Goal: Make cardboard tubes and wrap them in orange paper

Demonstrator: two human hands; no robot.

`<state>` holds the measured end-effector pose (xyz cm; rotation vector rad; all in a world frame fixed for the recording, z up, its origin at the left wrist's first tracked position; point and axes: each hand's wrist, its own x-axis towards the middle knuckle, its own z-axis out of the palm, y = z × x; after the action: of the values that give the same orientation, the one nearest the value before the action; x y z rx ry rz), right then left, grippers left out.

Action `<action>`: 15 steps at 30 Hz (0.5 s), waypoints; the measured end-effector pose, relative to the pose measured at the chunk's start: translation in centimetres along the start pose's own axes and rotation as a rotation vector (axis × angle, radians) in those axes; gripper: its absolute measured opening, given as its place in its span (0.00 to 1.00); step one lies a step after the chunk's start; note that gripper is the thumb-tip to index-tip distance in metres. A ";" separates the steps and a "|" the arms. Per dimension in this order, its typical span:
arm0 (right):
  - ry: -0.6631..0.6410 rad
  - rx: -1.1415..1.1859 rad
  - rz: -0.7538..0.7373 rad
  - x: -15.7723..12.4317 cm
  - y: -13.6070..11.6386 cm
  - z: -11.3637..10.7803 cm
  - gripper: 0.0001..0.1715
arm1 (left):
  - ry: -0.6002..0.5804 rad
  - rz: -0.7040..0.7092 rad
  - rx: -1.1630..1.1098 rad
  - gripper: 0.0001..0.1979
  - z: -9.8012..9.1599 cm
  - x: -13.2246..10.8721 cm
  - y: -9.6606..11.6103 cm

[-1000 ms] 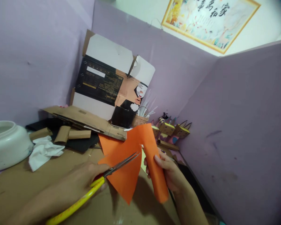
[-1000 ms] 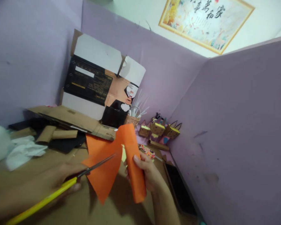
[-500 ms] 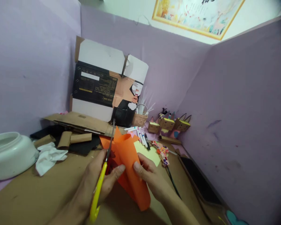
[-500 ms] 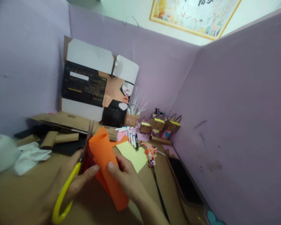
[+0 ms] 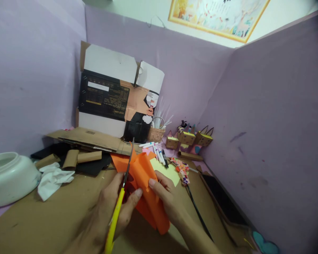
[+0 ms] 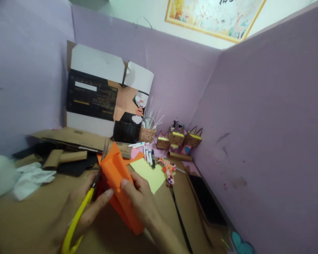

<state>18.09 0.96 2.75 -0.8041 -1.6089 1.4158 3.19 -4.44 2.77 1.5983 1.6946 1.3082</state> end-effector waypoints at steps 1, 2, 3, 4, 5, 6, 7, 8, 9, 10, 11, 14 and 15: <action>-0.024 0.010 -0.002 0.0 0.0 -0.1 0.12 | -0.006 0.014 0.012 0.19 0.0 0.1 -0.1; -0.049 0.014 -0.010 0.0 0.1 -0.2 0.12 | -0.010 0.029 0.023 0.18 -0.1 0.2 -0.2; -0.074 0.008 -0.021 0.0 0.2 -0.3 0.13 | -0.010 0.041 0.033 0.17 -0.2 0.3 -0.3; -0.095 -0.004 -0.036 0.1 0.2 -0.4 0.14 | -0.011 0.050 0.046 0.16 -0.2 0.4 -0.3; -0.108 -0.017 -0.047 0.1 0.2 -0.5 0.15 | -0.005 0.055 0.062 0.15 -0.3 0.5 -0.2; -0.111 -0.027 -0.051 0.2 0.2 -0.7 0.16 | 0.009 0.056 0.081 0.13 -0.5 0.5 -0.2; -0.101 -0.033 -0.047 0.3 0.1 -0.9 0.16 | 0.027 0.053 0.103 0.13 -0.6 0.5 -0.2; -0.078 -0.039 -0.038 0.4 0.1 -1.1 0.17 | 0.042 0.057 0.128 0.12 -0.8 0.5 -0.3; -0.045 -0.045 -0.028 0.6 0.0 -1.5 0.18 | 0.051 0.073 0.158 0.12 -1.0 0.6 -0.5; -0.009 -0.056 -0.022 0.7 -0.1 -1.8 0.18 | 0.041 0.103 0.194 0.11 -1.2 0.6 -0.7; 0.025 -0.068 -0.019 0.8 -0.2 -2.2 0.19 | 0.002 0.142 0.235 0.11 -1.4 0.5 -1.1; 0.108 -0.125 -0.037 1.1 -0.5 -3.2 0.20 | -0.182 0.238 0.363 0.12 -1.8 0.5 -2.2; 0.130 -0.149 -0.040 1.2 -0.5 -3.5 0.20 | -0.229 0.236 0.374 0.13 -1.9 0.4 -2.4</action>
<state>20.71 3.48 3.54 -0.9252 -1.6345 1.2010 0.30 -4.33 1.63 2.1273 1.7166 0.8949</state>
